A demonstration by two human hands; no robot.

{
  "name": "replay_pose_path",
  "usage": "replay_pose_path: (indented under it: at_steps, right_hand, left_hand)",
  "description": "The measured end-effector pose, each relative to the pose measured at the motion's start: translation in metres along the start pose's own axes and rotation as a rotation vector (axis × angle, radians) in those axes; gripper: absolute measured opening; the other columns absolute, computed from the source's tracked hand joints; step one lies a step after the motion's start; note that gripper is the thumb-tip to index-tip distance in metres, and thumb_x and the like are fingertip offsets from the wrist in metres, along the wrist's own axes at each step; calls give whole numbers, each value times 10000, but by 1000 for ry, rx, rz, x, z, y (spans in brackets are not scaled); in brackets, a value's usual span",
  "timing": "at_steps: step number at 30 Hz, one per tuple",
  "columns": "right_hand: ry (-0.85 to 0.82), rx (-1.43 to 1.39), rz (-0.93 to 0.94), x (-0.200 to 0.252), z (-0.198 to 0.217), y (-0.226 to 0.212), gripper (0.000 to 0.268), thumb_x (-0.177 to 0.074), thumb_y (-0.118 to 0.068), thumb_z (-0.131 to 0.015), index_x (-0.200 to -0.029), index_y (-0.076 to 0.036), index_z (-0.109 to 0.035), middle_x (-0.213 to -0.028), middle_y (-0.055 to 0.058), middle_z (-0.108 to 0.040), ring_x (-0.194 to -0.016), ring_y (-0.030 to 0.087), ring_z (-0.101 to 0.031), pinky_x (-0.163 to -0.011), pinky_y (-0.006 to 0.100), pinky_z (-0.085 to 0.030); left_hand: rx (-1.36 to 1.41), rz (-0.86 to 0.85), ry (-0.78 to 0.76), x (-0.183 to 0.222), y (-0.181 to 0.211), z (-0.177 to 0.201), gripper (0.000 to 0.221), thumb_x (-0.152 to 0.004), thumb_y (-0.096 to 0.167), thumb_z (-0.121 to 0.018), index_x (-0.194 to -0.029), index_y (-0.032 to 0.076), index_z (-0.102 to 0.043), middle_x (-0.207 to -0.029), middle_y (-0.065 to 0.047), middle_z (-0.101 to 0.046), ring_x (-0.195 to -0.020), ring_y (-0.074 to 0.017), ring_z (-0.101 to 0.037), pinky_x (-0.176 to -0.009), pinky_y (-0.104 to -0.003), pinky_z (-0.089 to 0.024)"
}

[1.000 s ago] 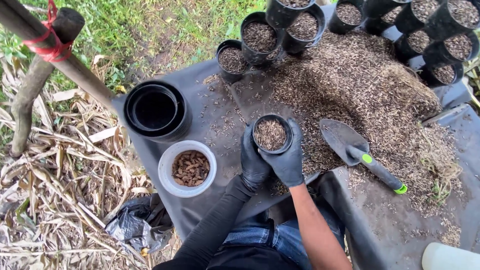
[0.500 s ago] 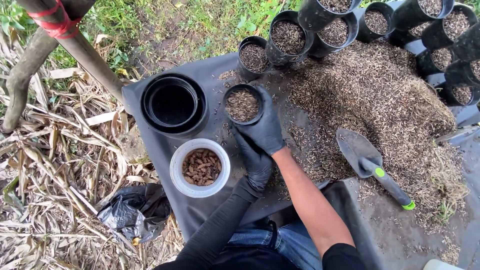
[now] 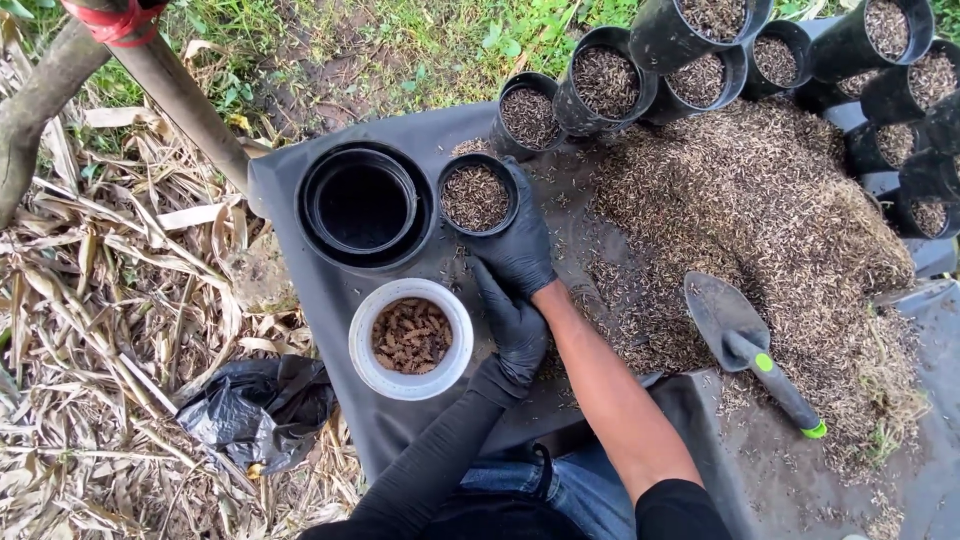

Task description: Using a hand trowel to scoop soil from a pile and fill small plastic nursery pots on a potting table.

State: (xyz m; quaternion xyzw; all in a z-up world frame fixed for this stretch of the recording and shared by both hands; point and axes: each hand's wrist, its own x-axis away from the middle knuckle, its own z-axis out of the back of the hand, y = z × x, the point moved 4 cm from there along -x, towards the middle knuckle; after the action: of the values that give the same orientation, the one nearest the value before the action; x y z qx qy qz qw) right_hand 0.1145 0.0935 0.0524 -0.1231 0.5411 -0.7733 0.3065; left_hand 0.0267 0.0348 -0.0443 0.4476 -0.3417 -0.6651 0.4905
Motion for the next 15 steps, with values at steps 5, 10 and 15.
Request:
replay_pose_path:
  at_steps: [5, 10, 15]
  right_hand:
    - [12, -26, -90, 1, -2, -18, 978, -585, -149, -948, -1449, -180, -491, -1459, 148, -595, -1372, 375, -540, -1182, 496, -448]
    - [22, -91, -174, 1, -3, -4, 957, -577, -154, -938, -1436, -214, -521, -1419, 127, -635, -1347, 369, -570, -1162, 486, -472]
    - [19, -93, -258, 4, -6, 9, 954, -581, -223, -956, -1434, -247, -529, -1384, 117, -661, -1318, 357, -595, -1127, 482, -505]
  left_hand:
    - [446, 105, -121, -1, 6, 10, 657, -1055, 44, -524, -1650, 61, -247, -1562, -278, -449, -1425, -383, -475, -1191, -437, -395]
    - [596, 145, -179, 2, -10, 3, 630, -1084, 26, -470, -1654, 47, -203, -1654, -267, -295, -1522, -370, -321, -1271, -443, -279]
    - [540, 95, -144, 2, -12, 2, 609, -1082, -10, -436, -1649, 24, -214, -1658, -260, -288, -1522, -344, -326, -1262, -425, -292]
